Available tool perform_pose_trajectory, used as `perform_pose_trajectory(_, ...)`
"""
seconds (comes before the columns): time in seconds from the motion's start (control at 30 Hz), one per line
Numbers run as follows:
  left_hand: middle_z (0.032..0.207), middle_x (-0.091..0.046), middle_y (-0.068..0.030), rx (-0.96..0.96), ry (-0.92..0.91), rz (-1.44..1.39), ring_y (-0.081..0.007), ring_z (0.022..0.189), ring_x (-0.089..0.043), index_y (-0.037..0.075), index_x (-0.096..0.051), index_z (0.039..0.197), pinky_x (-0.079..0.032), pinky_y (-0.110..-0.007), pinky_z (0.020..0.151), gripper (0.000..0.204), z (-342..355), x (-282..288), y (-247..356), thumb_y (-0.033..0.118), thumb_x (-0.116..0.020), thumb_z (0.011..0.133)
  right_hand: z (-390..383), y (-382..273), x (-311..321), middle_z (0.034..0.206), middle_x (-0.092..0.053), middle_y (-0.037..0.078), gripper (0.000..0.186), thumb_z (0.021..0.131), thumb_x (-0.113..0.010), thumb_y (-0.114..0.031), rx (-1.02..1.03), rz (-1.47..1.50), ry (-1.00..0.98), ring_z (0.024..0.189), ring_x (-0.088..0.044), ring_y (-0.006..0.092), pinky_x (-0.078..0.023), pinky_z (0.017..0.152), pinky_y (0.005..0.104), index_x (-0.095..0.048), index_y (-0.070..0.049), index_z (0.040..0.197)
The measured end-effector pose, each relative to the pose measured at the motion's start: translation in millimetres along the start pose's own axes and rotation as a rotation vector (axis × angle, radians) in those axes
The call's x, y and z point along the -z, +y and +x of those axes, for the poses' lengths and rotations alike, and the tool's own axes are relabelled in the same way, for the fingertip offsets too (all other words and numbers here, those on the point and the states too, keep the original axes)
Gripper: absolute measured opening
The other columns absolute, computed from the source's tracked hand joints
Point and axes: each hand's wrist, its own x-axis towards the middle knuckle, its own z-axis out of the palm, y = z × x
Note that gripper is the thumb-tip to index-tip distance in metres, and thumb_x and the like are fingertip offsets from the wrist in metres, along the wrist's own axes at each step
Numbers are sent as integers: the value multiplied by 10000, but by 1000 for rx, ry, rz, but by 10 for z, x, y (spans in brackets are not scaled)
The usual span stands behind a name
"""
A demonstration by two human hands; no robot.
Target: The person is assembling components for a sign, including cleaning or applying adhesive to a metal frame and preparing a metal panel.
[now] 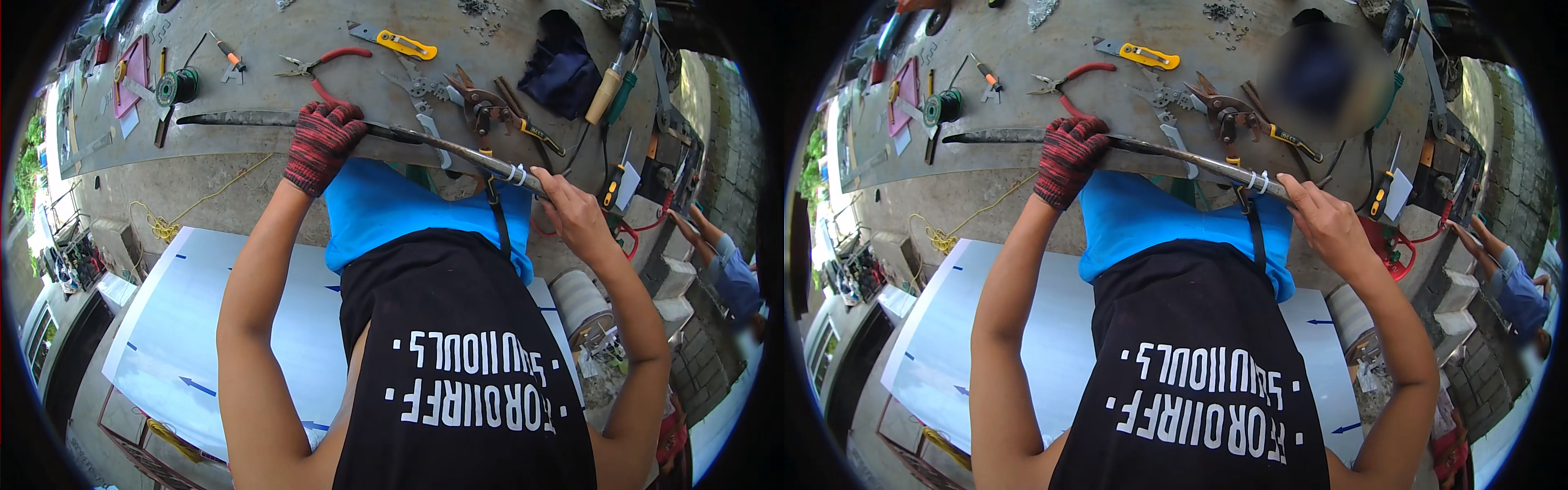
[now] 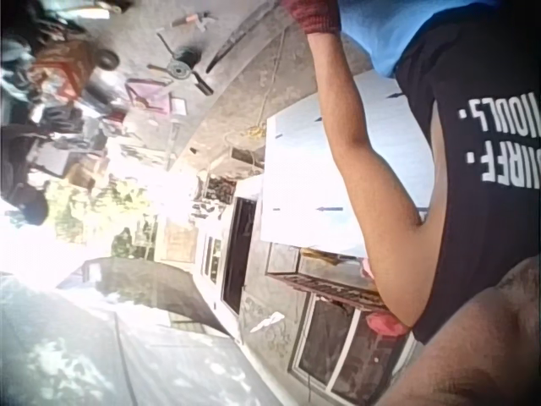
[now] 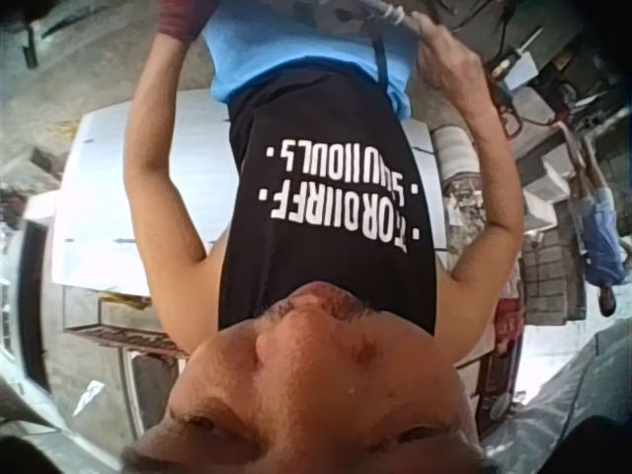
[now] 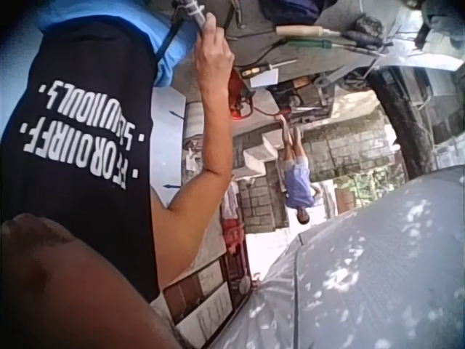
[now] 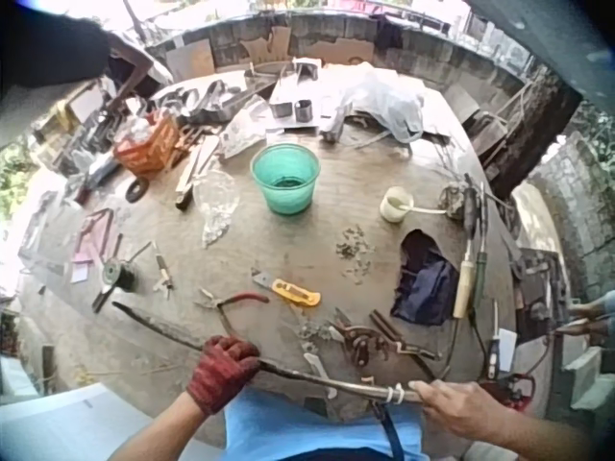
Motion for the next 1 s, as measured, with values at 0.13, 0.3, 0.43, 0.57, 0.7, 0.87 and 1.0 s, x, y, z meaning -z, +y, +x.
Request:
perform_pose_trajectory(0.13,1109,-729,-44,-1,4,3,-293,1039,-683,175,-726,937,-476,-484,905,186,10,15,-3,139,-702,756,-29,32,-107,1037,-654,190,745,844,-706,85,5,-27,17,925,-699,387,-574,778,475,-444,-80,1522)
perform_pose_trajectory(0.3,1117,-727,-41,0,-12,-10,-296,1046,-683,190,-733,949,-476,-488,924,179,6,16,-9,152,-693,779,-22,39,-116,1022,-660,193,728,858,-716,58,6,-2,14,915,-702,390,-576,779,477,-444,-83,1518)
perform_pose_trajectory(0.43,1125,-727,-37,18,-33,3,-299,1053,-683,207,-744,966,-476,-499,952,175,-5,11,5,169,-682,807,9,75,-92,1018,-663,195,705,877,-717,27,9,-4,-13,916,-702,392,-576,777,477,-445,-87,1518)
perform_pose_trajectory(0.57,1124,-729,-38,12,-38,13,-302,1048,-684,204,-744,968,-477,-500,949,177,4,19,5,172,-685,805,16,92,-70,1016,-663,196,702,879,-710,24,15,-2,-3,914,-702,395,-575,779,481,-449,-94,1519)
perform_pose_trajectory(0.7,1116,-729,-51,-10,1,-4,-301,1053,-680,163,-727,944,-474,-485,905,185,3,4,1,127,-695,765,42,61,45,1035,-670,195,697,871,-700,34,12,-6,-48,924,-701,401,-577,806,484,-465,-103,1512)
perform_pose_trajectory(0.87,1122,-729,-51,-18,15,6,-302,1052,-680,162,-725,944,-475,-489,902,184,-1,-2,-6,132,-693,766,38,70,21,1042,-673,190,681,870,-690,41,17,32,-35,933,-699,403,-572,817,480,-482,-106,1501)
perform_pose_trajectory(1.0,1121,-727,-52,-15,-2,1,-301,1045,-680,161,-721,945,-471,-489,905,188,10,1,-3,128,-688,762,11,75,-55,1026,-669,190,651,881,-681,34,13,105,-6,918,-700,398,-570,814,480,-496,-106,1490)
